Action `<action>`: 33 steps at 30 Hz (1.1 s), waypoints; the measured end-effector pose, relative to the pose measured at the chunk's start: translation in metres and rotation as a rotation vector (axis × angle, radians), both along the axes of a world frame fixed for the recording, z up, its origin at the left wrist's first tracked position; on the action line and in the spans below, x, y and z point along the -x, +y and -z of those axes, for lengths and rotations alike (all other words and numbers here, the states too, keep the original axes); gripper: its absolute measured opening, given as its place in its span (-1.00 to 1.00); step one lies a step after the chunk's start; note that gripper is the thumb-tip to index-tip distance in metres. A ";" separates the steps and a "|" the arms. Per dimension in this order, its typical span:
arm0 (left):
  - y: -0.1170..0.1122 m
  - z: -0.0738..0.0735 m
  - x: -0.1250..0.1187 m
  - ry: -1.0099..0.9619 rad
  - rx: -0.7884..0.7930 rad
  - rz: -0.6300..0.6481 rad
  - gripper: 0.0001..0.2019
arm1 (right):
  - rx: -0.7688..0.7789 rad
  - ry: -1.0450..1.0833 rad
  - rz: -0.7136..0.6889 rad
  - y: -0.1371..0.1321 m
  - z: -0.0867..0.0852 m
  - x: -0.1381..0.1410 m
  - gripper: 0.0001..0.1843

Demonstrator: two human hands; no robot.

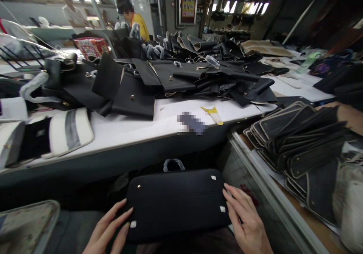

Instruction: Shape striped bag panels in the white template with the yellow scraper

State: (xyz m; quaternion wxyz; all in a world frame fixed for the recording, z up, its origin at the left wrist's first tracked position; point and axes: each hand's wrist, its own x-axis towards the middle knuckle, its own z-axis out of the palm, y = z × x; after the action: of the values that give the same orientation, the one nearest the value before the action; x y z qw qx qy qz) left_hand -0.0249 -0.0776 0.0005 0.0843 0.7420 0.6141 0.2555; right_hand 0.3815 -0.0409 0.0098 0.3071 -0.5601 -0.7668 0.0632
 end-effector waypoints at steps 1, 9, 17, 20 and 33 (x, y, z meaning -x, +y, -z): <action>0.002 -0.005 0.001 0.033 -0.011 0.020 -0.65 | -0.002 -0.030 -0.023 0.001 -0.002 -0.002 -0.61; 0.035 -0.065 -0.040 0.250 -0.053 0.046 -0.79 | -0.086 -0.213 -0.034 0.035 -0.039 0.033 -0.67; 0.074 -0.055 -0.096 0.319 0.159 0.118 -0.38 | 0.044 -0.466 -0.164 0.055 -0.014 0.109 -0.32; 0.073 -0.047 -0.095 0.289 0.216 0.133 -0.36 | 0.050 -0.512 -0.223 0.054 -0.008 0.109 -0.33; 0.061 -0.047 -0.086 0.291 0.204 0.247 -0.29 | -0.113 -0.559 -0.319 0.044 -0.009 0.109 -0.25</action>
State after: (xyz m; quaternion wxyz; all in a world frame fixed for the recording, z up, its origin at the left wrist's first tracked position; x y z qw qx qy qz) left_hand 0.0611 -0.0169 0.0479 0.1003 0.8283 0.5468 0.0699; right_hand 0.2724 0.0028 0.0193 0.1013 -0.4109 -0.9017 -0.0884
